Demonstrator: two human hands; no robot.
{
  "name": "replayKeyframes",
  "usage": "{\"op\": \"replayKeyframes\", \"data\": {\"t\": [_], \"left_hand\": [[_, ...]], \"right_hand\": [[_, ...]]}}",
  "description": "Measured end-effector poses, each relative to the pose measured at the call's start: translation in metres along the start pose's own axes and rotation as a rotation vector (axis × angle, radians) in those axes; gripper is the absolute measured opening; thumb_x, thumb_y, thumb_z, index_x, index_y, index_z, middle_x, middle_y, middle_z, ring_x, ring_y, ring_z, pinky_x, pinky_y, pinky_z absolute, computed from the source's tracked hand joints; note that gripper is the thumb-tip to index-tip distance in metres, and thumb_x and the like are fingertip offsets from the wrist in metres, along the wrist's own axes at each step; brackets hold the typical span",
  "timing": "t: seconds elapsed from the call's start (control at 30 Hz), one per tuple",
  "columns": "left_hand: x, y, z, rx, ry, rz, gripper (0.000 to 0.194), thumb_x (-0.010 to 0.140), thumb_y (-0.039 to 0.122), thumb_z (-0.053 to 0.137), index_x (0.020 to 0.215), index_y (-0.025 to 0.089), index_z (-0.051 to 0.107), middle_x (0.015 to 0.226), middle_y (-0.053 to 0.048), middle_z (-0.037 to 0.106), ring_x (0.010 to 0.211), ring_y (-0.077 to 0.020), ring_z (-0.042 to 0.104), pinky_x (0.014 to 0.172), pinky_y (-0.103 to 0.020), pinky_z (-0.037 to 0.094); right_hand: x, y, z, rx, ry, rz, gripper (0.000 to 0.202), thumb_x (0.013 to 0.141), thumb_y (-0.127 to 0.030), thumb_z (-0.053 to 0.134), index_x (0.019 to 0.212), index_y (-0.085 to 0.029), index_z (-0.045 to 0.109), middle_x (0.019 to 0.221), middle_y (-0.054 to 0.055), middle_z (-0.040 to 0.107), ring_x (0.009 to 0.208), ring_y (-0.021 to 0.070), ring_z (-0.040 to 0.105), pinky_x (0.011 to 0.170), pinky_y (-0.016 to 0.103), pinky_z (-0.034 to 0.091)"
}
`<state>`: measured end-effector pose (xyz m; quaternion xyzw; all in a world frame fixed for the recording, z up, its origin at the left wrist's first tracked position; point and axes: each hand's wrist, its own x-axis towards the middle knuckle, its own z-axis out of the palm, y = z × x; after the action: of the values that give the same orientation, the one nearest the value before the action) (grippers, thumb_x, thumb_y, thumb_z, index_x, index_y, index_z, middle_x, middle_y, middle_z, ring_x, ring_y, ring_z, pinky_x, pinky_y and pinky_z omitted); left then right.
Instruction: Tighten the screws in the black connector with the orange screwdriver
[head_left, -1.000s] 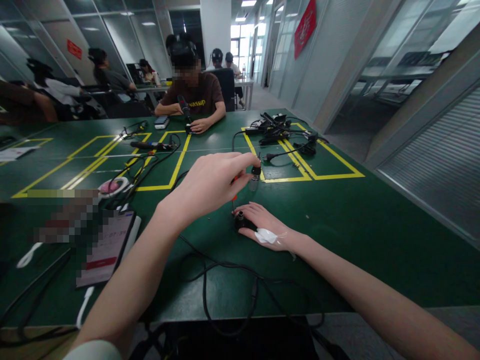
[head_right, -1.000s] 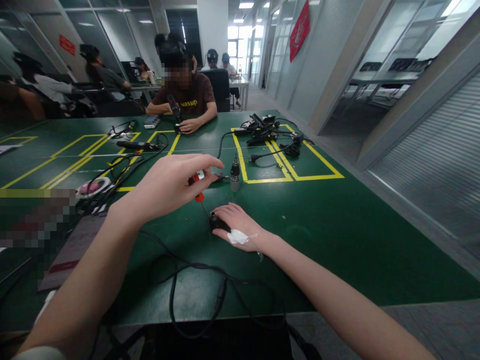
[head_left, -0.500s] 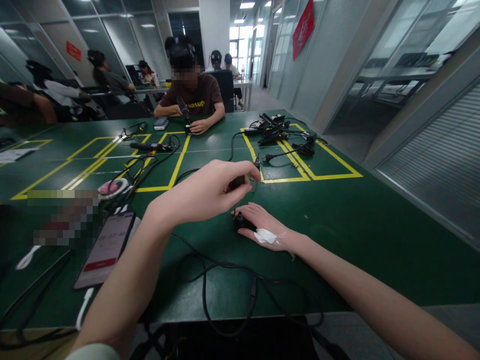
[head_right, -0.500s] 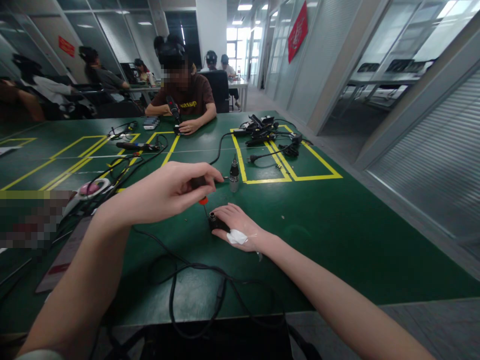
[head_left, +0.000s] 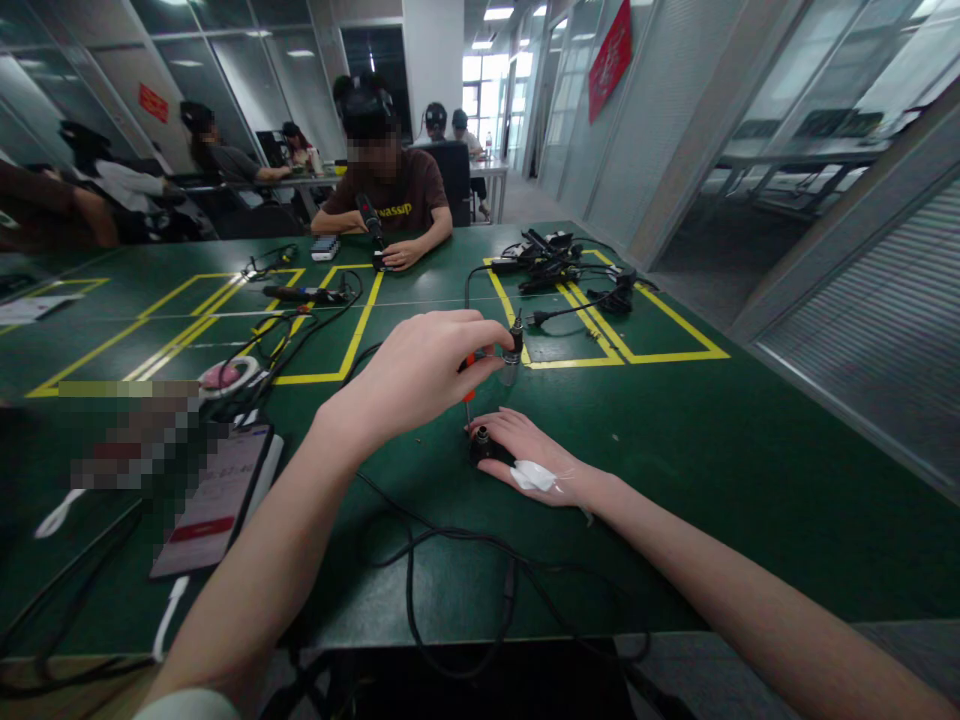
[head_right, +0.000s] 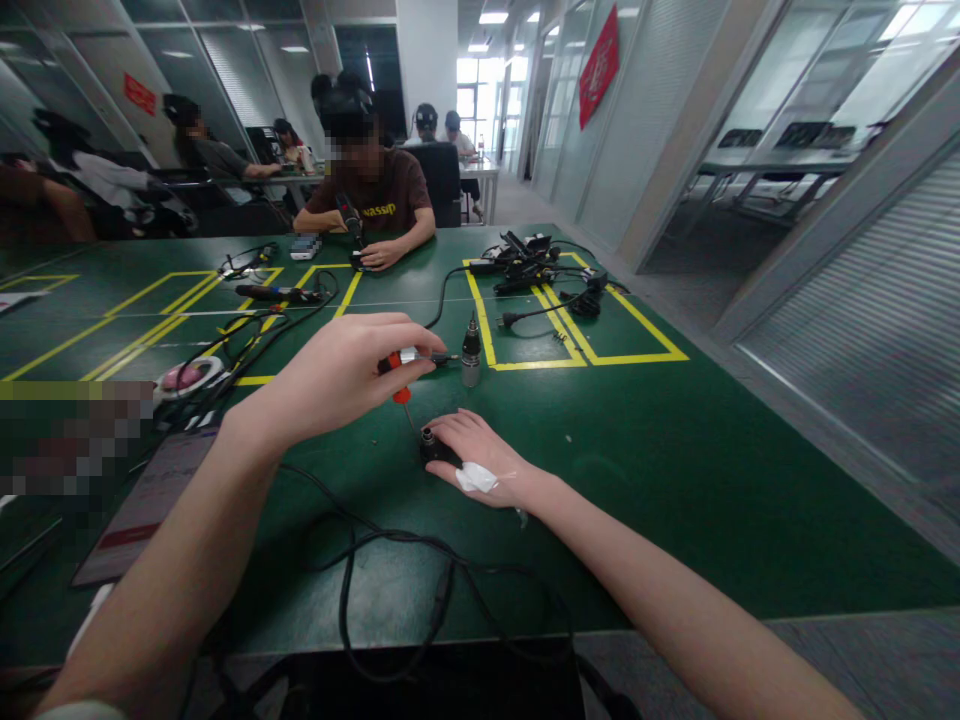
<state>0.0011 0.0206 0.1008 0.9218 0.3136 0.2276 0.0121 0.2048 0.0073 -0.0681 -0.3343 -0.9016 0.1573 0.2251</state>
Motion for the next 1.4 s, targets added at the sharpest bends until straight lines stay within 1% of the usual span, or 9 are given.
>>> {"op": "replayKeyframes", "data": {"t": [0.07, 0.2, 0.37, 0.67, 0.87, 0.97, 1.1, 1.3, 1.4], "left_hand": [[0.000, 0.003, -0.003, -0.072, -0.042, -0.003, 0.013, 0.093, 0.022, 0.059, 0.094, 0.017, 0.071, 0.084, -0.004, 0.072, 0.074, -0.0161, 0.065, 0.067, -0.025, 0.043], [-0.004, 0.008, -0.014, -0.218, -0.153, -0.002, 0.014, 0.082, 0.010, 0.058, 0.093, 0.017, 0.063, 0.082, 0.000, 0.068, 0.066, -0.0115, 0.058, 0.062, -0.022, 0.042], [-0.007, 0.010, -0.022, -0.336, -0.226, -0.043, 0.017, 0.092, 0.018, 0.056, 0.107, 0.018, 0.064, 0.079, 0.002, 0.069, 0.063, -0.0104, 0.060, 0.062, -0.021, 0.044], [-0.004, -0.001, -0.010, 0.063, -0.083, -0.170, 0.016, 0.085, 0.029, 0.072, 0.100, 0.023, 0.076, 0.068, -0.001, 0.070, 0.065, -0.0177, 0.066, 0.063, -0.026, 0.040], [-0.001, 0.000, -0.007, -0.119, -0.078, -0.057, 0.006, 0.084, 0.020, 0.062, 0.090, 0.018, 0.065, 0.084, -0.002, 0.067, 0.066, -0.0130, 0.057, 0.061, -0.025, 0.039], [-0.004, 0.002, -0.013, -0.212, -0.120, -0.070, 0.020, 0.075, 0.011, 0.058, 0.094, 0.019, 0.059, 0.083, 0.001, 0.061, 0.063, -0.0111, 0.052, 0.059, -0.024, 0.039], [-0.007, 0.000, -0.019, -0.295, -0.171, -0.089, 0.015, 0.083, 0.013, 0.058, 0.097, 0.019, 0.056, 0.088, 0.000, 0.063, 0.069, -0.0117, 0.055, 0.062, -0.024, 0.043], [-0.005, 0.000, -0.015, -0.151, -0.111, -0.079, 0.017, 0.089, 0.025, 0.067, 0.105, 0.020, 0.067, 0.074, 0.001, 0.068, 0.065, -0.0141, 0.062, 0.064, -0.025, 0.042], [-0.002, 0.000, -0.011, 0.045, -0.068, -0.110, 0.018, 0.089, 0.038, 0.070, 0.090, 0.020, 0.072, 0.067, -0.001, 0.067, 0.063, -0.0168, 0.062, 0.063, -0.027, 0.038]], "right_hand": [[0.000, -0.001, 0.000, 0.004, 0.009, -0.012, 0.028, 0.101, -0.035, 0.060, 0.123, -0.018, 0.061, 0.133, 0.017, 0.068, 0.129, 0.0301, 0.061, 0.119, 0.059, 0.038], [0.000, -0.002, -0.001, 0.015, 0.015, -0.018, 0.028, 0.101, -0.035, 0.061, 0.124, -0.020, 0.061, 0.132, 0.015, 0.068, 0.129, 0.0299, 0.061, 0.117, 0.059, 0.039], [0.000, -0.001, 0.000, 0.022, 0.024, -0.011, 0.031, 0.099, -0.033, 0.062, 0.128, -0.021, 0.061, 0.132, 0.015, 0.069, 0.129, 0.0308, 0.061, 0.117, 0.059, 0.039], [0.001, 0.000, -0.002, 0.008, 0.000, -0.008, 0.029, 0.101, -0.036, 0.059, 0.125, -0.019, 0.060, 0.134, 0.016, 0.068, 0.131, 0.0308, 0.060, 0.119, 0.059, 0.038], [0.000, 0.000, -0.001, -0.010, 0.004, -0.010, 0.029, 0.101, -0.036, 0.059, 0.124, -0.018, 0.060, 0.133, 0.017, 0.068, 0.130, 0.0311, 0.062, 0.118, 0.060, 0.039], [0.001, -0.001, -0.001, -0.002, 0.004, -0.013, 0.029, 0.101, -0.035, 0.060, 0.125, -0.019, 0.060, 0.133, 0.016, 0.068, 0.130, 0.0309, 0.062, 0.119, 0.060, 0.039], [0.000, 0.000, 0.000, 0.005, 0.008, -0.014, 0.029, 0.101, -0.035, 0.060, 0.126, -0.019, 0.060, 0.134, 0.016, 0.068, 0.131, 0.0303, 0.061, 0.120, 0.060, 0.037], [0.000, 0.000, 0.000, 0.008, -0.001, 0.000, 0.031, 0.101, -0.037, 0.060, 0.126, -0.019, 0.061, 0.136, 0.016, 0.067, 0.132, 0.0302, 0.060, 0.120, 0.060, 0.037], [0.000, -0.001, -0.002, 0.011, -0.002, -0.001, 0.030, 0.101, -0.037, 0.060, 0.126, -0.019, 0.061, 0.135, 0.016, 0.067, 0.132, 0.0300, 0.060, 0.120, 0.059, 0.037]]}}
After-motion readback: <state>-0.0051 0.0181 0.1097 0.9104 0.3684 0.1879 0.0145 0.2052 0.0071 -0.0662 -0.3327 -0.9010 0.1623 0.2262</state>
